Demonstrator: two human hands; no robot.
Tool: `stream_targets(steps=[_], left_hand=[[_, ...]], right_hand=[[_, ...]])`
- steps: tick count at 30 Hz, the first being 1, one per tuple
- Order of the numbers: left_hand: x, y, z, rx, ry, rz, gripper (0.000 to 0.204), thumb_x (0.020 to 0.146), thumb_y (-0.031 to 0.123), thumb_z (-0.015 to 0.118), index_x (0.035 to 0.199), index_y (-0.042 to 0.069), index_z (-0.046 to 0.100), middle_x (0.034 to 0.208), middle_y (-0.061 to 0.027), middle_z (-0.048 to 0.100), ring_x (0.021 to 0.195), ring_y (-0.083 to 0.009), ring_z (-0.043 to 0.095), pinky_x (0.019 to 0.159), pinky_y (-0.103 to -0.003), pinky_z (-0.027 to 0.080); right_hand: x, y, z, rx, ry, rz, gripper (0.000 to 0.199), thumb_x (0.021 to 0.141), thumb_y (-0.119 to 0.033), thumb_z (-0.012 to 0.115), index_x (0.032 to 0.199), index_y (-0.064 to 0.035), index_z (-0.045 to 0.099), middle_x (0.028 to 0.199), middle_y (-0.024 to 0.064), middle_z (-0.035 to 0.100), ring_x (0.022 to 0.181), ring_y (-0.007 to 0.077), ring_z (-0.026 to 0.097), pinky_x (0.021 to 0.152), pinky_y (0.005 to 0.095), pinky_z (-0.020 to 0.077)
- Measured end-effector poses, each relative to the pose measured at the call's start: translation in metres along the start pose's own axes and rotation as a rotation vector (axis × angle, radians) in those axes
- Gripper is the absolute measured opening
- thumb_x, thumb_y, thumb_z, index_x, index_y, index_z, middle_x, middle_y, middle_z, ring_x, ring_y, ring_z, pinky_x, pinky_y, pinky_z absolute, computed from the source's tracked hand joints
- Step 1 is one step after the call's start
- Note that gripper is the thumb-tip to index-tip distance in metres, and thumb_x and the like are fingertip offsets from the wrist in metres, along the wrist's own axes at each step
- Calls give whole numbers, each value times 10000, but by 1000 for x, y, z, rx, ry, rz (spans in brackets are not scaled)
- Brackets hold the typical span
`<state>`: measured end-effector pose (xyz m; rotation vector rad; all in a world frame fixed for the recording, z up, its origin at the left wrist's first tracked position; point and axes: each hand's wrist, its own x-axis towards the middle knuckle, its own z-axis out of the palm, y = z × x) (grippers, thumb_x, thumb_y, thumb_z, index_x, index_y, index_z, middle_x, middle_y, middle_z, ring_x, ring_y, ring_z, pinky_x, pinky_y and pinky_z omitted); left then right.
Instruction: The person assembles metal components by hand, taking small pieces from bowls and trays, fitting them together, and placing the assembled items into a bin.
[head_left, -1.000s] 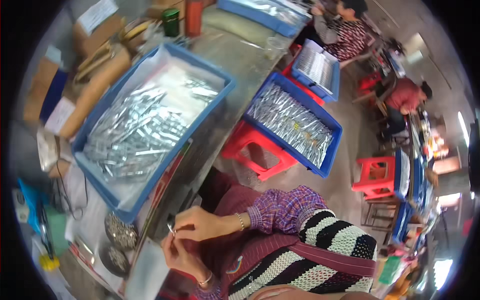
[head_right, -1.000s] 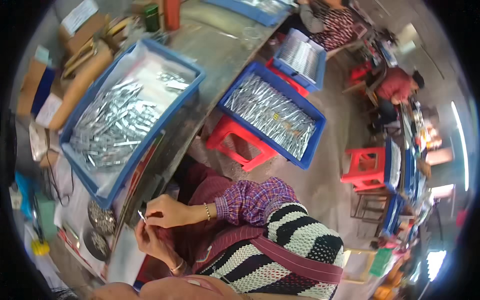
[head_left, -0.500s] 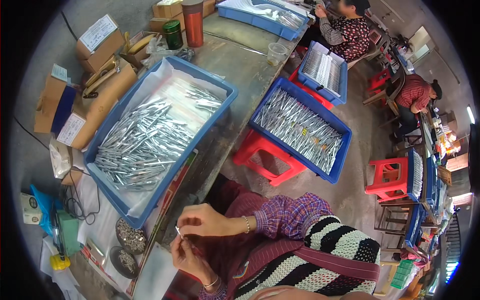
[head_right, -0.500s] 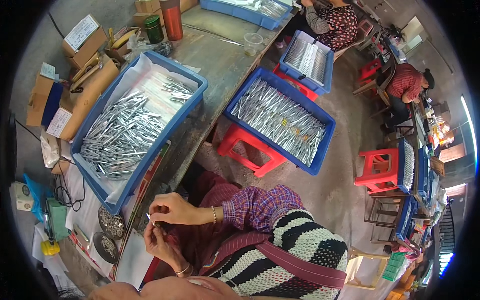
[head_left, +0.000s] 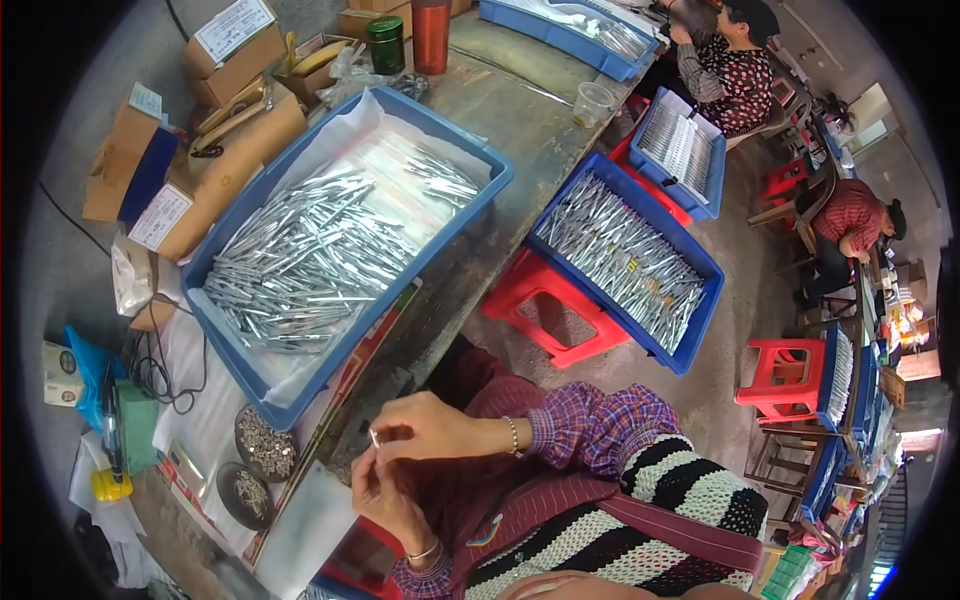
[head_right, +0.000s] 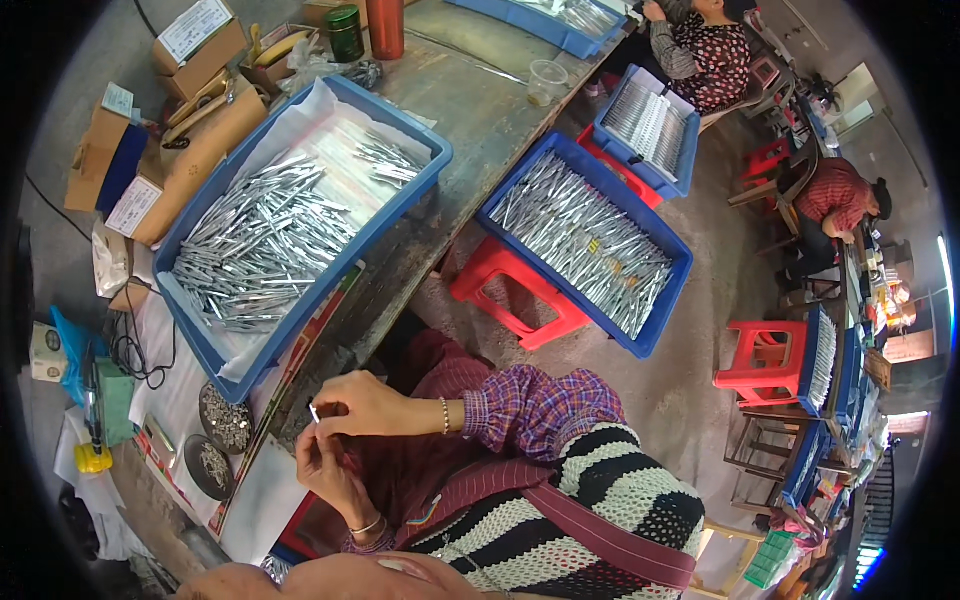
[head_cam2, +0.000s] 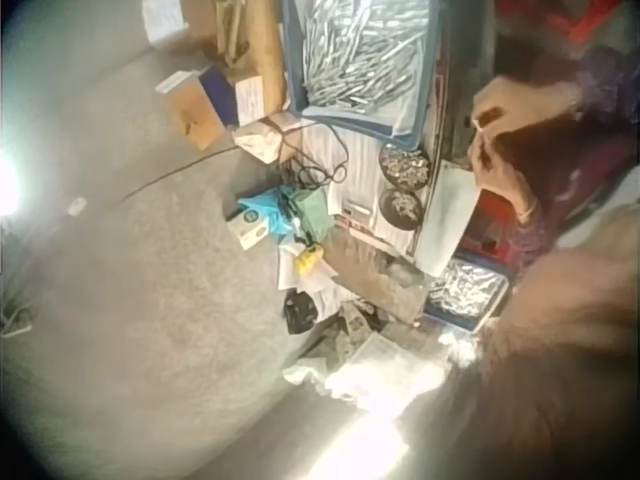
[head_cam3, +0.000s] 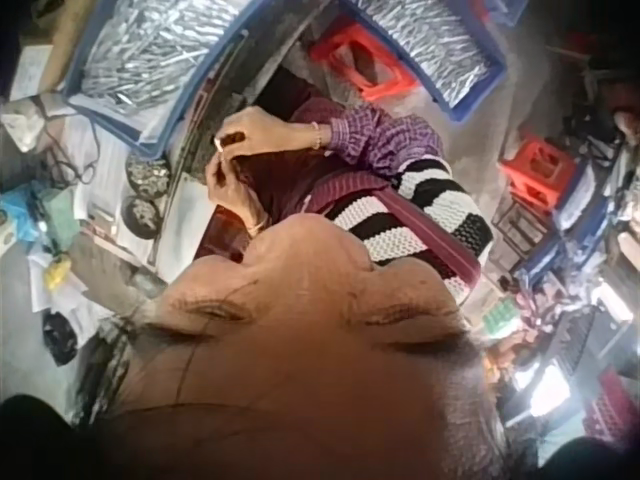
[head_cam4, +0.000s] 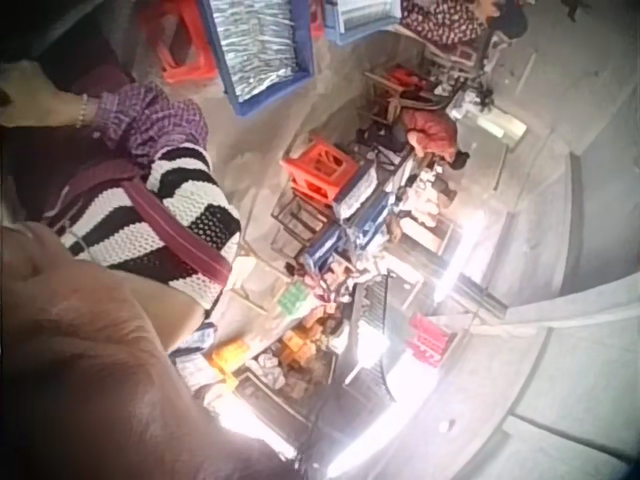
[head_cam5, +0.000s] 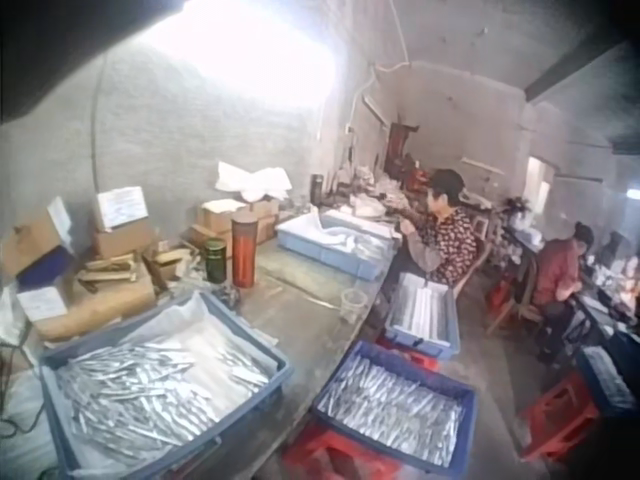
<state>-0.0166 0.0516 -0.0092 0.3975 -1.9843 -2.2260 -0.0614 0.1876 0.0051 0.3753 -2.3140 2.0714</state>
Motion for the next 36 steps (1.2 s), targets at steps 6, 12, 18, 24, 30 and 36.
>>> stream_targets(steps=[6,12,18,24,30,36], left_hand=[[-1,-4,-1,-9,-23,37,108,860,20,564,959,-16,588,777,-10,535,601,-41,436,513,-164,321],[-7,1,8,-71,-81,79,100,855,17,569,954,7,581,775,-11,511,600,-61,436,519,-181,342],[-7,0,5,-181,-96,4,111,856,41,579,963,18,568,788,-29,529,603,-75,446,536,-187,370],[-4,1,6,-205,-90,-105,125,849,58,595,964,28,556,813,-55,565,589,-79,480,491,-178,374],[-2,6,-21,-137,-58,-46,118,822,31,600,919,13,534,835,-99,568,606,-129,541,514,-206,443],[5,17,-21,-383,-167,-19,121,902,52,452,892,-30,540,922,-157,566,793,-198,585,703,-311,510]], right_hand=[[1,2,-1,124,1,13,167,745,-133,675,788,17,616,707,105,600,614,194,605,542,278,453],[-5,15,10,36,54,-49,147,753,-123,640,724,19,612,646,125,585,568,214,590,513,297,431],[-4,12,6,137,-12,78,135,758,-111,637,729,21,628,636,93,610,541,136,567,501,272,430],[-5,12,-3,404,-114,360,125,805,-125,640,791,-1,640,655,1,598,542,37,497,472,194,400],[-5,8,14,513,-173,479,126,843,-140,614,872,-19,625,688,-7,592,562,33,509,469,169,398],[-9,-6,8,477,-137,629,111,833,-76,602,909,5,613,716,28,594,551,56,511,475,175,406]])
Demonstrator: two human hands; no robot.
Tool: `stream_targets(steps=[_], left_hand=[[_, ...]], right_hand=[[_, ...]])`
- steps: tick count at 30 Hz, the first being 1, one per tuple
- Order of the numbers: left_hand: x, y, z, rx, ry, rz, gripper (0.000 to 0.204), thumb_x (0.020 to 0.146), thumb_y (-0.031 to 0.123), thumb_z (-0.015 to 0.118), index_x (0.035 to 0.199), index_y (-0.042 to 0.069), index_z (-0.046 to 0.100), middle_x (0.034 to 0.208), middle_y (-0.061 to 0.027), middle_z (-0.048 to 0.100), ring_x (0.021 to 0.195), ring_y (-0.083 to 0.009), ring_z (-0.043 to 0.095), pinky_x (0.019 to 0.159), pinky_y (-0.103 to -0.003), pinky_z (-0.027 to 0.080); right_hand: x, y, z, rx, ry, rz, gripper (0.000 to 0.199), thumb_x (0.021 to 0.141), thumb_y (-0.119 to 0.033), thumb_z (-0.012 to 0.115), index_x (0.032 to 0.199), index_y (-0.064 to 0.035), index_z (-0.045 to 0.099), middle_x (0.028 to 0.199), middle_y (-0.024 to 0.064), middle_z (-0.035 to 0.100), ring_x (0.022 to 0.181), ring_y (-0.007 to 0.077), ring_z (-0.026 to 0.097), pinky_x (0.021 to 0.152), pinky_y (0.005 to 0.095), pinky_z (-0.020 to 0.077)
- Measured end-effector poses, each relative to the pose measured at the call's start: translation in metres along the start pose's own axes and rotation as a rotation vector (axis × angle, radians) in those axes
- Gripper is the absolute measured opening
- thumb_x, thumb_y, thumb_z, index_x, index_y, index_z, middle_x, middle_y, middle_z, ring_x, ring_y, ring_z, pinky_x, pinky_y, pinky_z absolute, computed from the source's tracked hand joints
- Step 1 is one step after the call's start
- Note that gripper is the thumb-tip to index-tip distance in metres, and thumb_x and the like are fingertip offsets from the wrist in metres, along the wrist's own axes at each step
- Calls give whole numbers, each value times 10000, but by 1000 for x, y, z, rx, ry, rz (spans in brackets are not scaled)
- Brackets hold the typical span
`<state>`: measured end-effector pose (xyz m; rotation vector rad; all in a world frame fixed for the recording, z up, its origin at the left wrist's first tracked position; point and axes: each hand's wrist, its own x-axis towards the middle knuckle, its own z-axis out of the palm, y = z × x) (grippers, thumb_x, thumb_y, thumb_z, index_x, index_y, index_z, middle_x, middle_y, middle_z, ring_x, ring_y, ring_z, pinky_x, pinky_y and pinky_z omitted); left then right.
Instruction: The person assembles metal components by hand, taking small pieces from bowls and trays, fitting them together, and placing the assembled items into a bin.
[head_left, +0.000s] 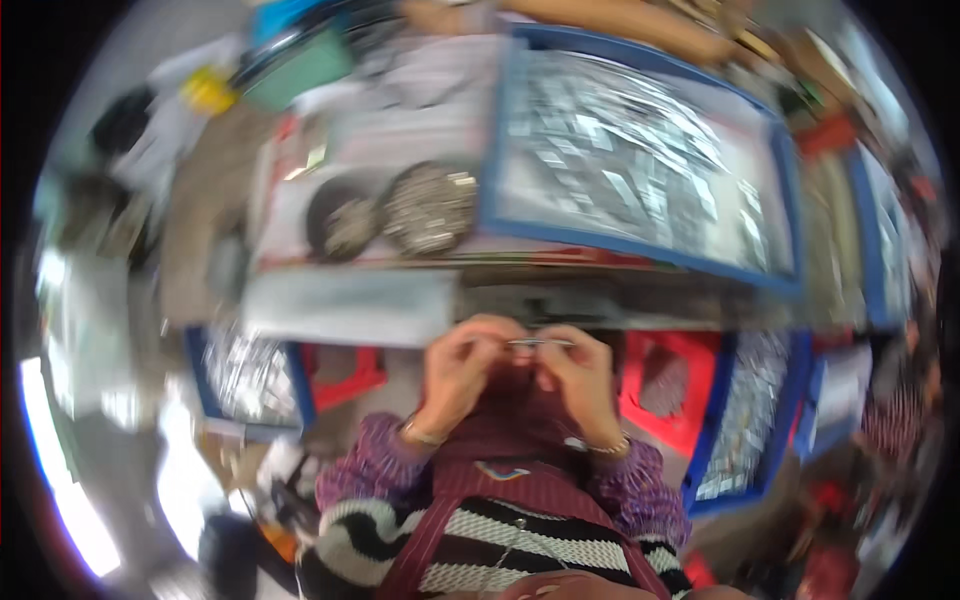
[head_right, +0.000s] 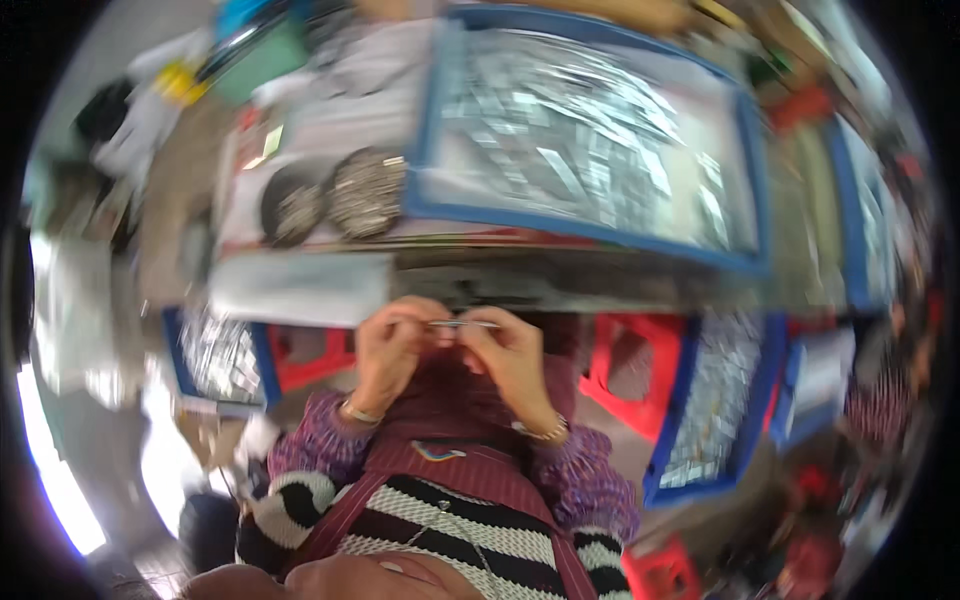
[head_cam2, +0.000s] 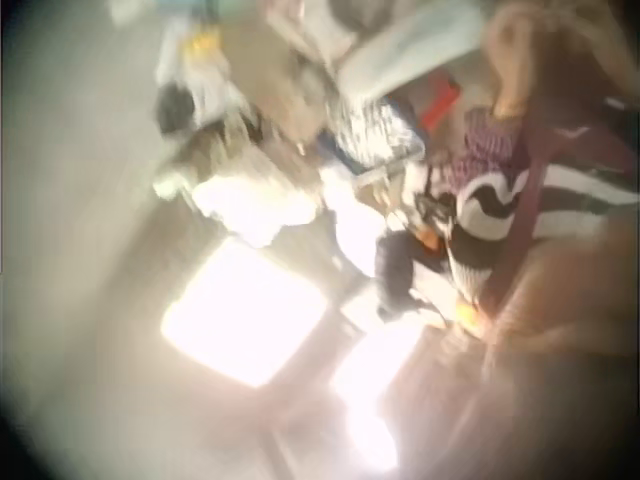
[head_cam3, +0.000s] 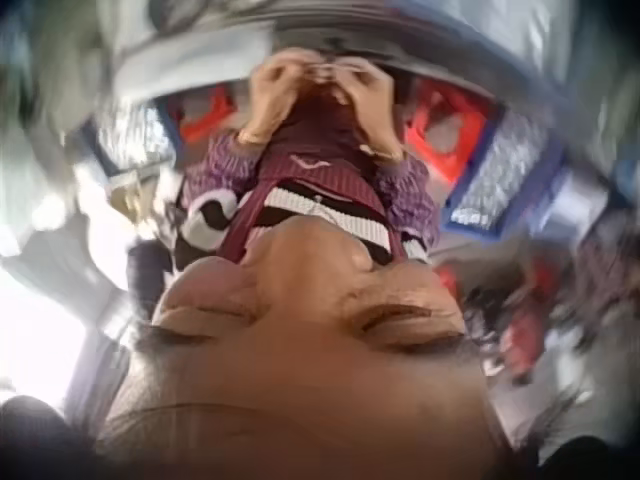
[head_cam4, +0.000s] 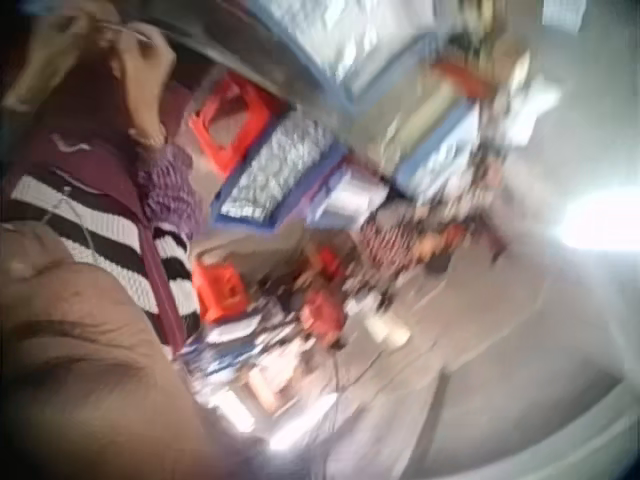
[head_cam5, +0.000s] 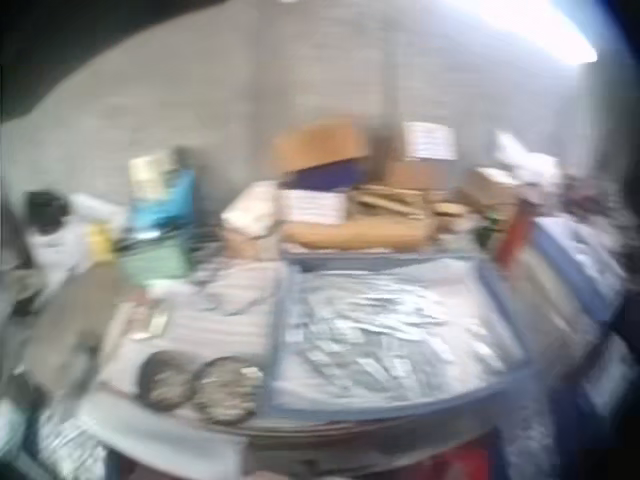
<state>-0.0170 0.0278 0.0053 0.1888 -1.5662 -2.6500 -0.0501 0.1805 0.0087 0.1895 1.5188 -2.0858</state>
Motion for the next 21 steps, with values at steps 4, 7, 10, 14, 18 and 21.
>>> stream_targets(steps=[4,7,10,14,18,21], left_hand=[[-4,25,-23,-9,44,-151,211,934,111,427,927,-60,550,907,-151,594,763,-207,607,684,-306,519],[-5,65,-64,173,172,-93,363,939,287,438,921,-56,557,880,-151,612,720,-204,618,656,-294,515],[4,136,-116,587,362,331,410,963,322,361,894,-36,550,853,-141,610,676,-174,583,654,-290,489],[2,221,-176,806,790,848,327,956,230,393,939,-50,562,844,-105,618,695,-141,589,641,-245,481],[-6,202,-294,1627,961,810,189,908,109,449,866,-21,580,780,-129,619,650,-150,603,611,-256,492],[22,190,-257,1149,972,367,174,890,79,445,837,-19,579,763,-125,617,612,-134,595,560,-233,476]], right_hand=[[-2,5,-2,-78,-62,-66,111,806,-22,612,908,22,605,693,20,568,549,58,501,469,180,393],[-2,4,-4,-89,-72,-38,98,805,8,586,900,29,603,676,24,559,541,60,500,477,180,384],[-1,1,-8,-129,-49,-59,90,806,14,575,889,34,603,672,26,559,524,62,491,472,184,374],[1,5,-6,-156,-17,-35,77,809,0,579,871,35,607,671,28,559,515,61,484,473,183,366],[-1,7,4,-188,-76,21,78,816,-15,583,872,33,610,696,26,564,549,57,498,489,178,378],[-2,1,12,-277,-214,70,98,837,-41,577,910,10,618,768,17,590,639,54,541,545,167,420]])
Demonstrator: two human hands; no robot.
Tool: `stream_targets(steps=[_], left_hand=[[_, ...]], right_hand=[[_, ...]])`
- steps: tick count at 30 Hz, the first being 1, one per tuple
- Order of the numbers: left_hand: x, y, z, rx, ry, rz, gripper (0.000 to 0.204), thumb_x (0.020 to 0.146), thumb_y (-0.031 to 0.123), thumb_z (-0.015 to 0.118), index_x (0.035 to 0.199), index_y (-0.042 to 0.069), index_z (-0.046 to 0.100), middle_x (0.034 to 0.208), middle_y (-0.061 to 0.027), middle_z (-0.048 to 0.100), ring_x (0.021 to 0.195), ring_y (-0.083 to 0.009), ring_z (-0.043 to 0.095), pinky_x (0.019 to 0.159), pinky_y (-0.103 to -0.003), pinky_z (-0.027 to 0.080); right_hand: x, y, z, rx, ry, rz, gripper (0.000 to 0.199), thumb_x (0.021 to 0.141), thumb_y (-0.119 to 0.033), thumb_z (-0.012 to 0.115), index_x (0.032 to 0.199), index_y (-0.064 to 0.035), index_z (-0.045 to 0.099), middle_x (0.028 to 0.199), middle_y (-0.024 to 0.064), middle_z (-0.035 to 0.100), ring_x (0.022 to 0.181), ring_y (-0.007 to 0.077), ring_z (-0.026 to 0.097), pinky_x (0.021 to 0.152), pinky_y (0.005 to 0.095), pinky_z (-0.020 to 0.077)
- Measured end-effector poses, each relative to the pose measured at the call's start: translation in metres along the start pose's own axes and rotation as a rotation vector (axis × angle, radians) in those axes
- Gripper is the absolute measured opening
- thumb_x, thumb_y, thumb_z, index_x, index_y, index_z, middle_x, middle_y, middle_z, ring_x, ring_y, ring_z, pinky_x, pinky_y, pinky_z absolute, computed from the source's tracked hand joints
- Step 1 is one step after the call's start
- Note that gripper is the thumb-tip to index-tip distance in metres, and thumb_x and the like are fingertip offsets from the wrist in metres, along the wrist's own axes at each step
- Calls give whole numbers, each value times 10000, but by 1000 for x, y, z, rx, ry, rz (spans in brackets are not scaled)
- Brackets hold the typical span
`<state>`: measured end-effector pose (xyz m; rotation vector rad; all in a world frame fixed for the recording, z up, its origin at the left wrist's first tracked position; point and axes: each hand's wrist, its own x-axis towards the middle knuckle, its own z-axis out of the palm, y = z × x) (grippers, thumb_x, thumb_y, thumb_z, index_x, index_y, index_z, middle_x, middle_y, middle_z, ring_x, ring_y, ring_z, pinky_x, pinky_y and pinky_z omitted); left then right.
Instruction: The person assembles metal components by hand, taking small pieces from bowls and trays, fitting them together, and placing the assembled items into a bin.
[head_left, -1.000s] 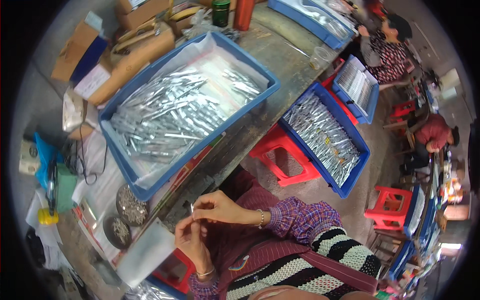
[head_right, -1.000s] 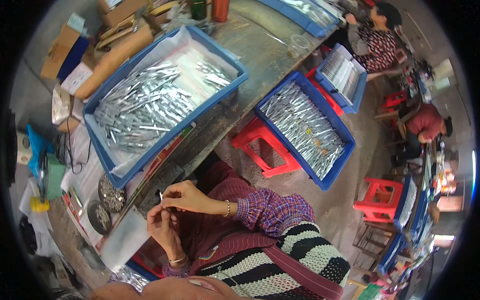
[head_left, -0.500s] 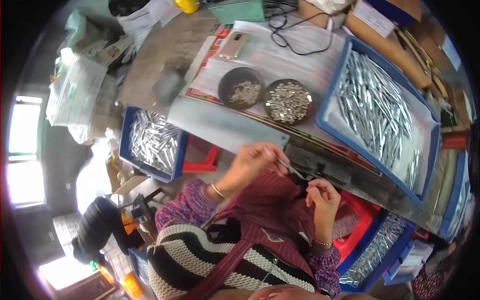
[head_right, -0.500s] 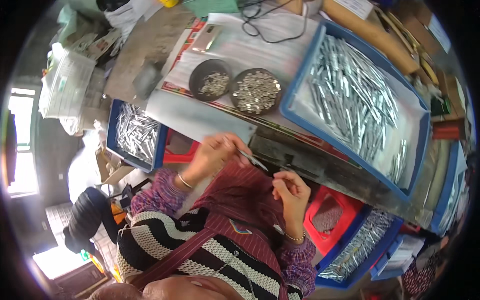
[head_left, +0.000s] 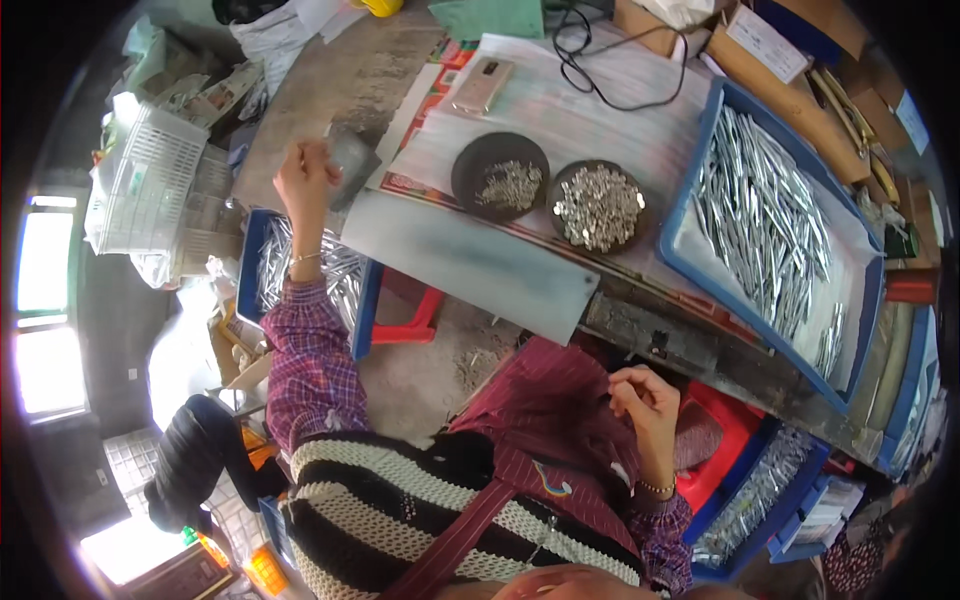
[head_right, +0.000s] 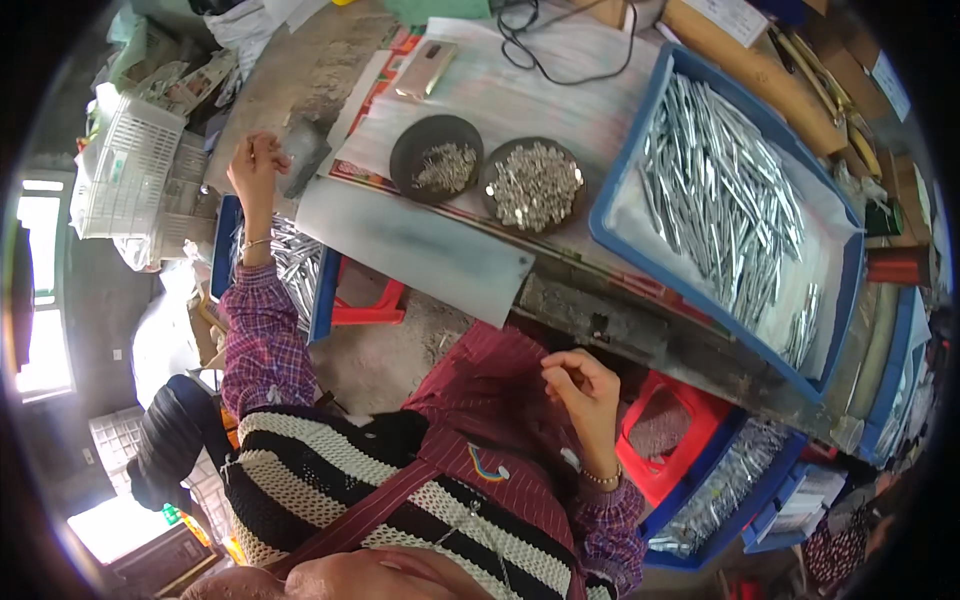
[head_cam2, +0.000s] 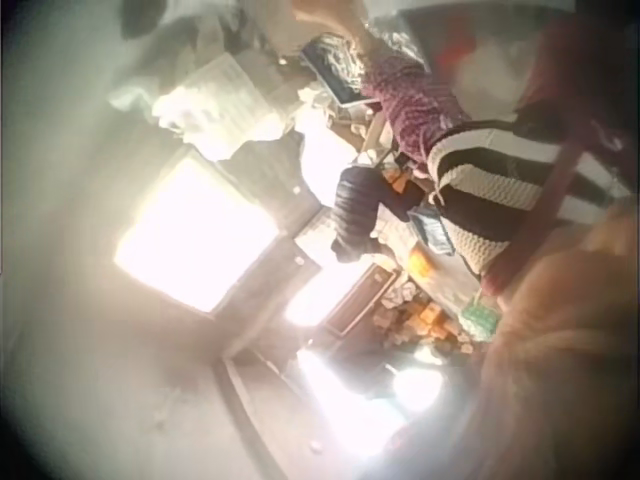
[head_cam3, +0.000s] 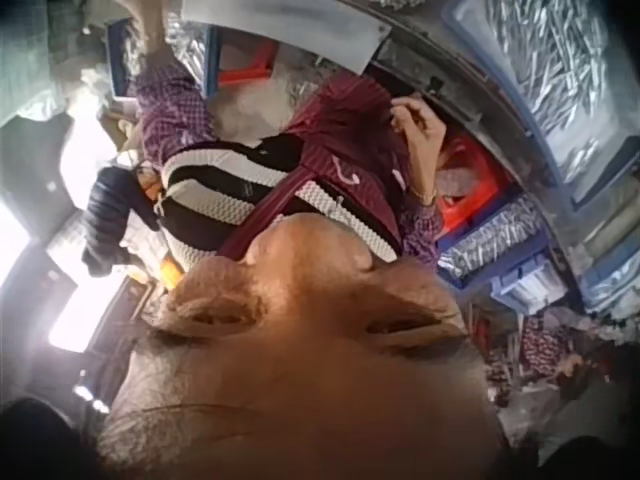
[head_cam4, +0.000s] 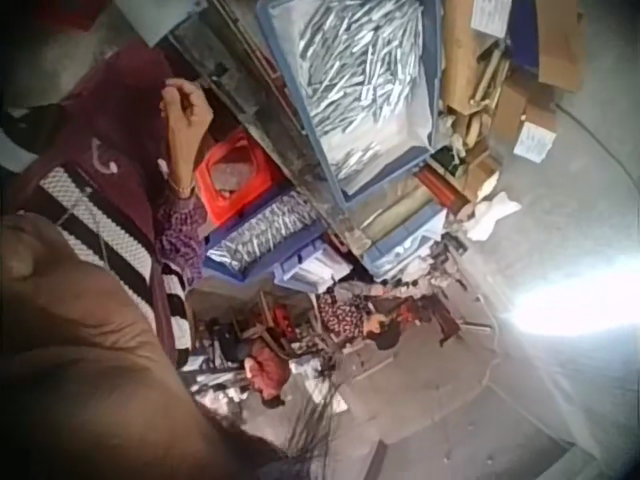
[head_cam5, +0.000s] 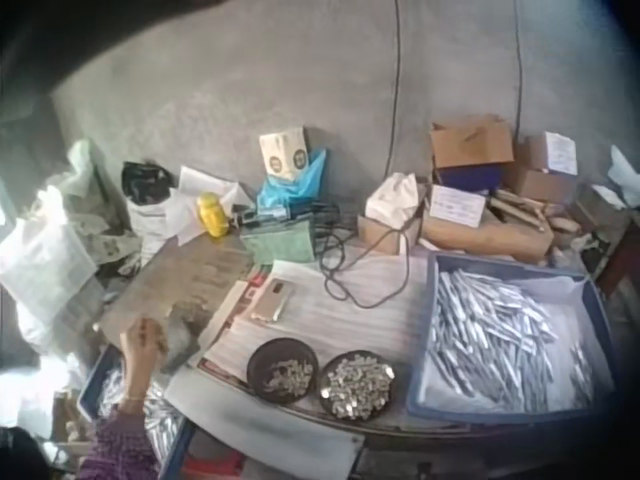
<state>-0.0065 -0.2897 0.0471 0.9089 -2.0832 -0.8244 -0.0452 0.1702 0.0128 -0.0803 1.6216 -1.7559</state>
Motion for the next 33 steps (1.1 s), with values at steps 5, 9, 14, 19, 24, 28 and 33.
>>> stream_targets(steps=[5,9,14,19,24,28,33], left_hand=[[-48,60,33,-551,-255,-84,239,930,174,449,873,-36,546,766,-137,613,583,-132,578,542,-235,466],[-131,94,79,-829,-641,-247,314,956,268,399,915,-27,498,800,-183,612,601,-194,586,539,-284,473],[-212,121,99,-1052,-942,-390,344,936,302,420,977,-33,488,898,-235,612,650,-219,611,593,-311,514],[-230,121,106,-1058,-1077,-467,145,862,89,572,882,-49,610,906,-162,631,751,-181,619,640,-273,511],[-239,137,109,-637,-1111,-42,139,731,-61,603,855,-12,642,871,-105,642,735,-163,613,626,-241,484],[-253,136,115,-537,-1065,81,218,693,-93,591,880,8,637,813,-82,623,709,-162,602,620,-232,468],[-265,140,117,-701,-1120,-225,204,751,-102,560,921,-5,619,871,-69,588,735,-132,590,623,-209,460]], right_hand=[[5,7,3,42,-17,70,155,869,-77,548,984,-2,620,869,39,637,691,64,574,598,171,457],[11,5,7,30,-38,20,223,866,-66,548,1077,-16,600,935,58,642,743,85,591,629,191,479],[9,-4,7,212,33,-133,232,867,-44,538,1085,20,584,920,88,644,733,106,594,619,206,493],[6,7,-15,245,161,-160,197,867,-56,552,1029,42,604,854,107,649,688,102,590,600,209,491],[4,3,-21,71,221,-219,107,829,-20,591,902,39,644,759,62,629,643,76,570,565,188,454],[2,4,-19,32,252,-260,118,814,-18,611,910,43,641,766,46,617,642,67,564,540,176,445],[0,8,-17,99,281,-210,104,793,-17,630,885,29,645,762,36,612,642,63,562,538,177,443]])
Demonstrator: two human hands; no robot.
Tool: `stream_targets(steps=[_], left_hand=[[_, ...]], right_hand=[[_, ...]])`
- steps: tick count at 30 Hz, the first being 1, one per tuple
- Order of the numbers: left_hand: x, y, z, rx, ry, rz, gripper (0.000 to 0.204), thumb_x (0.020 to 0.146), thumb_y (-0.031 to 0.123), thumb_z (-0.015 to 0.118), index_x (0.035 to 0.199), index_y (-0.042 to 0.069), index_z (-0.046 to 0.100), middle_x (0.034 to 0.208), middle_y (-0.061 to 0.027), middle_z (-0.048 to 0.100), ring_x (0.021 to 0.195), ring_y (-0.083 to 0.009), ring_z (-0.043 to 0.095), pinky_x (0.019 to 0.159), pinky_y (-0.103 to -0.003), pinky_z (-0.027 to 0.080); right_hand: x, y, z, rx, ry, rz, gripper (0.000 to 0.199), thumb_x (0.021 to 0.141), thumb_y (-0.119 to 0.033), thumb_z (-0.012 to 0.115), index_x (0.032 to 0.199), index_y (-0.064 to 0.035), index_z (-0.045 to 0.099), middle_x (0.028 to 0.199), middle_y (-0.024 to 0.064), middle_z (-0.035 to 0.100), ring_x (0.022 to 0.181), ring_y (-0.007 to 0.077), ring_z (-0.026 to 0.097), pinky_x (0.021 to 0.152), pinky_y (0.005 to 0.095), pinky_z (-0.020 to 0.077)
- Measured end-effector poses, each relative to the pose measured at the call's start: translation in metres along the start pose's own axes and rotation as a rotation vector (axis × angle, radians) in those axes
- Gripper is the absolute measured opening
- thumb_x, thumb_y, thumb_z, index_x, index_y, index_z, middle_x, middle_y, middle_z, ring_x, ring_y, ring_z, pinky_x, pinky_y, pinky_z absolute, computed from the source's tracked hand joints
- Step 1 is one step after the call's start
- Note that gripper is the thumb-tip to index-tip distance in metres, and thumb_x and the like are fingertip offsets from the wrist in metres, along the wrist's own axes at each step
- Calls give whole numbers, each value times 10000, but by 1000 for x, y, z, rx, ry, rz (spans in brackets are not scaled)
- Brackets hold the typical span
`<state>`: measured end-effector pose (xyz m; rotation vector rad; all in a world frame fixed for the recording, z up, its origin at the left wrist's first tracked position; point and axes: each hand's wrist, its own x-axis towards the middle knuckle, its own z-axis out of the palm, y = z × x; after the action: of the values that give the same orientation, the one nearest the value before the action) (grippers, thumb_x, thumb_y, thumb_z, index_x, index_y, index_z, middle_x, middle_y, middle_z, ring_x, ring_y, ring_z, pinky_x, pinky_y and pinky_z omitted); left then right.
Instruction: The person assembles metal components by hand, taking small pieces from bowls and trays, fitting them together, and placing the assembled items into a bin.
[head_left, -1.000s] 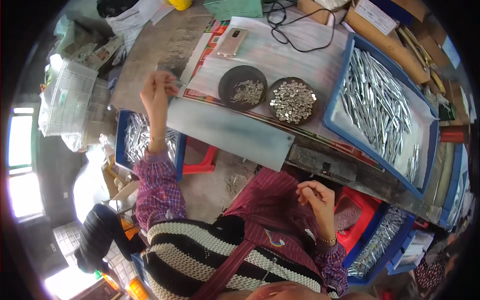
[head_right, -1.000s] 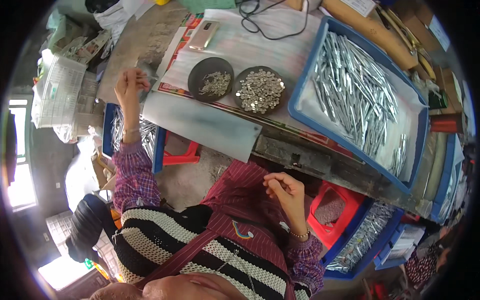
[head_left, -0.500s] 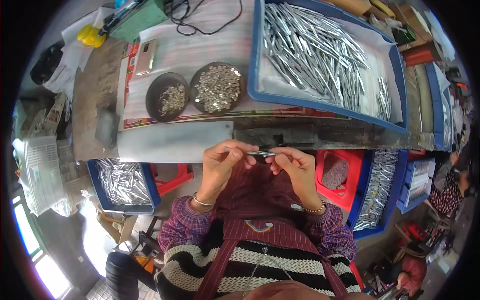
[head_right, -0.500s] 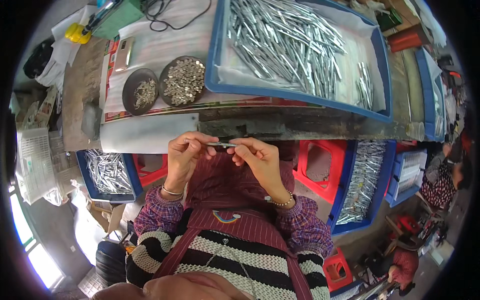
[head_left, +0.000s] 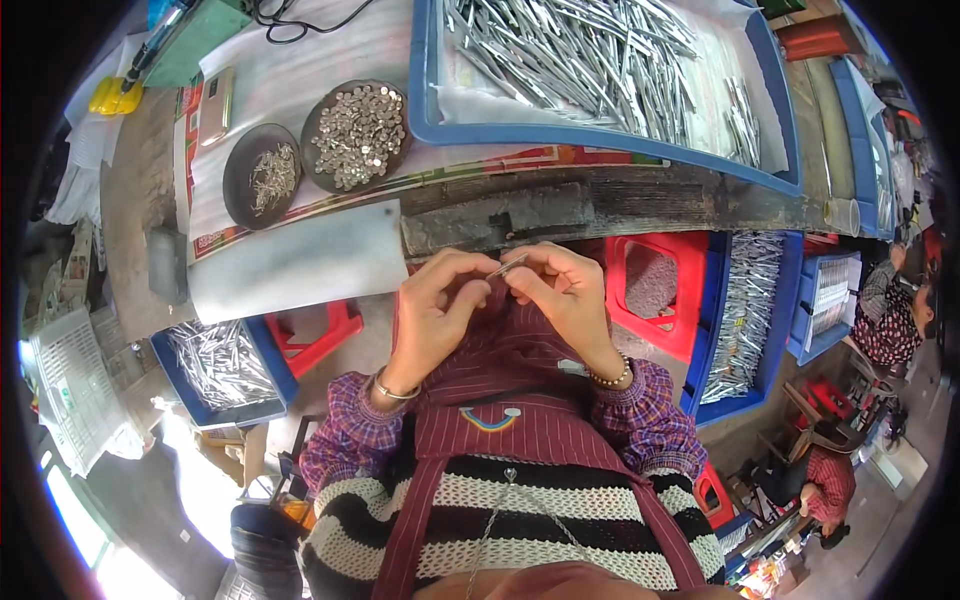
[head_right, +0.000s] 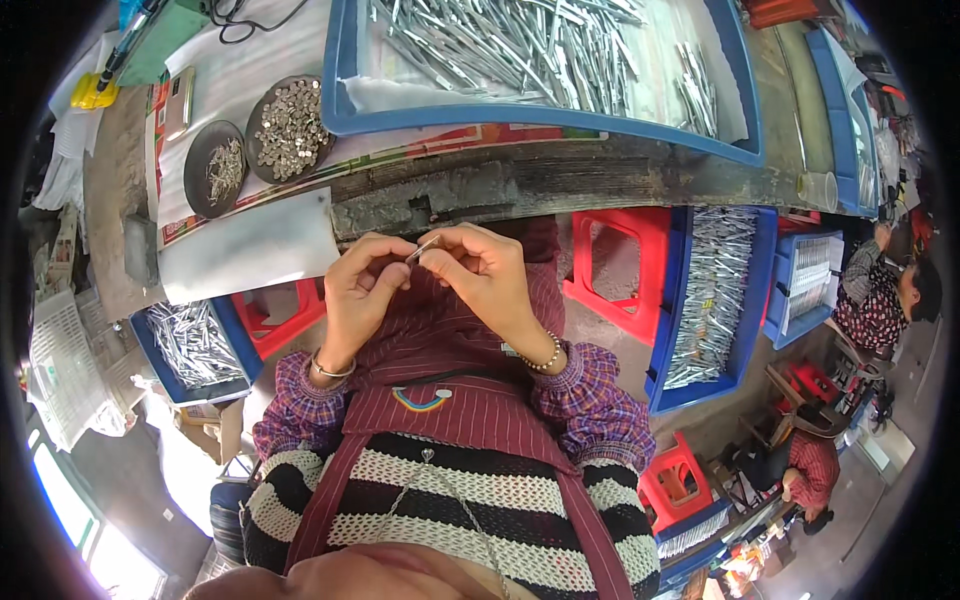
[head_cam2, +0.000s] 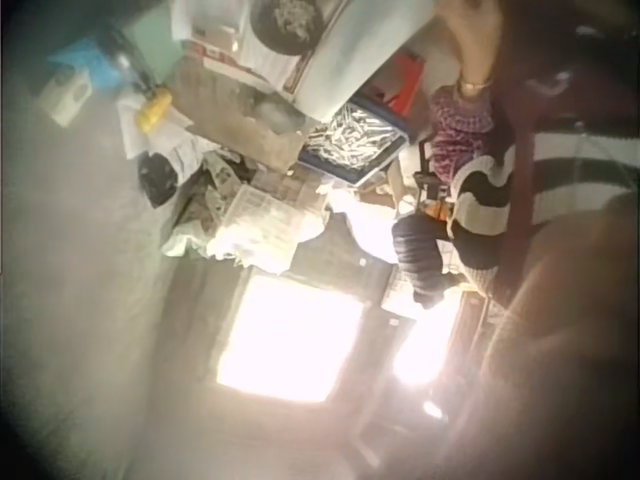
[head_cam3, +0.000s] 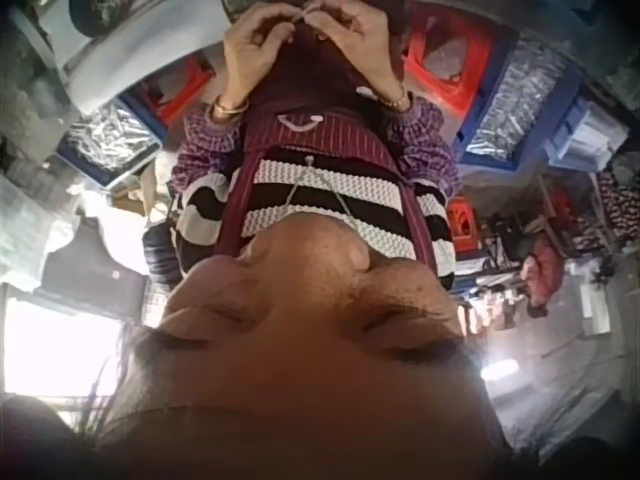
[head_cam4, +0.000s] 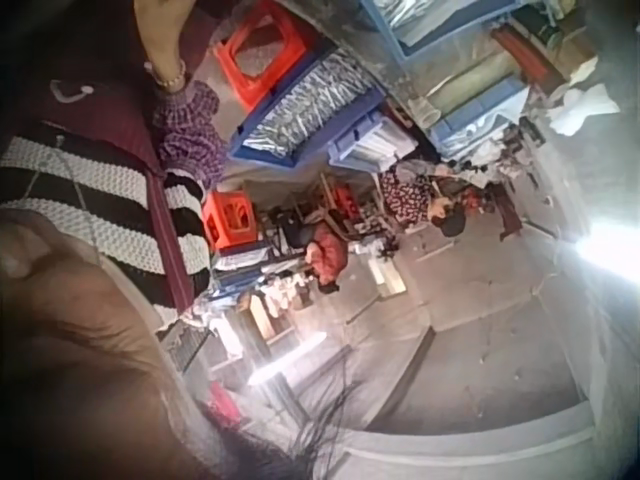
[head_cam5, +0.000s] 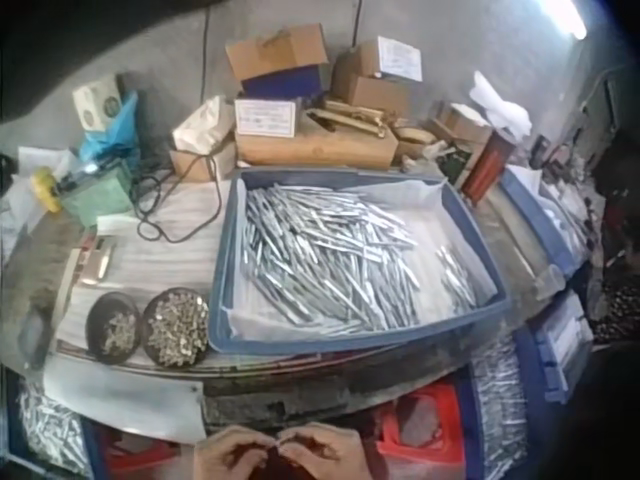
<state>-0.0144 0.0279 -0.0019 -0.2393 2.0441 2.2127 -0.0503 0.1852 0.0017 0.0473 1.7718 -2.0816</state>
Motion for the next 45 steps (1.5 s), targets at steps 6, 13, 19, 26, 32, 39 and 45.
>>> stream_targets(steps=[6,13,19,26,32,39,45], left_hand=[[-8,-17,11,19,-3,169,186,794,-123,537,962,-53,576,880,-60,506,703,-97,521,622,-200,442],[-10,-25,19,-218,65,102,166,809,-118,535,951,-45,581,837,-41,459,654,-81,495,567,-193,420],[-9,-21,18,-287,56,76,163,812,-111,533,953,-41,577,828,-35,453,654,-87,486,569,-199,407],[-12,-18,18,-294,78,64,176,804,-122,528,956,-40,563,836,-35,461,648,-87,498,575,-197,420],[-14,-11,20,-190,76,72,169,821,-94,525,975,-26,542,864,-54,499,676,-105,538,602,-201,439],[-10,-7,29,-126,96,-45,107,871,52,547,970,13,548,838,-81,590,635,-112,549,594,-213,462],[-9,-2,26,-61,59,-59,83,858,2,536,937,15,558,834,-82,580,662,-110,535,602,-203,461]], right_hand=[[-1,19,3,-278,64,-306,70,764,-15,640,808,37,623,693,64,604,587,98,562,506,214,428],[0,24,9,-368,147,-386,69,779,-27,619,759,36,599,646,93,583,498,137,525,446,251,381],[1,22,8,-284,116,-339,97,795,-52,619,756,35,603,650,83,592,531,129,558,462,228,400],[1,14,1,-225,57,-225,103,805,-68,626,776,30,615,675,57,605,587,87,571,511,212,430],[-2,23,-6,173,-143,-19,104,816,-63,627,873,20,601,761,8,606,708,53,565,606,209,466],[-7,6,-53,513,-42,153,162,878,-176,554,862,-17,575,795,54,611,720,125,597,635,234,489],[-50,-7,-170,481,423,-89,169,869,-165,519,940,-14,545,767,64,594,672,134,573,620,271,484]])
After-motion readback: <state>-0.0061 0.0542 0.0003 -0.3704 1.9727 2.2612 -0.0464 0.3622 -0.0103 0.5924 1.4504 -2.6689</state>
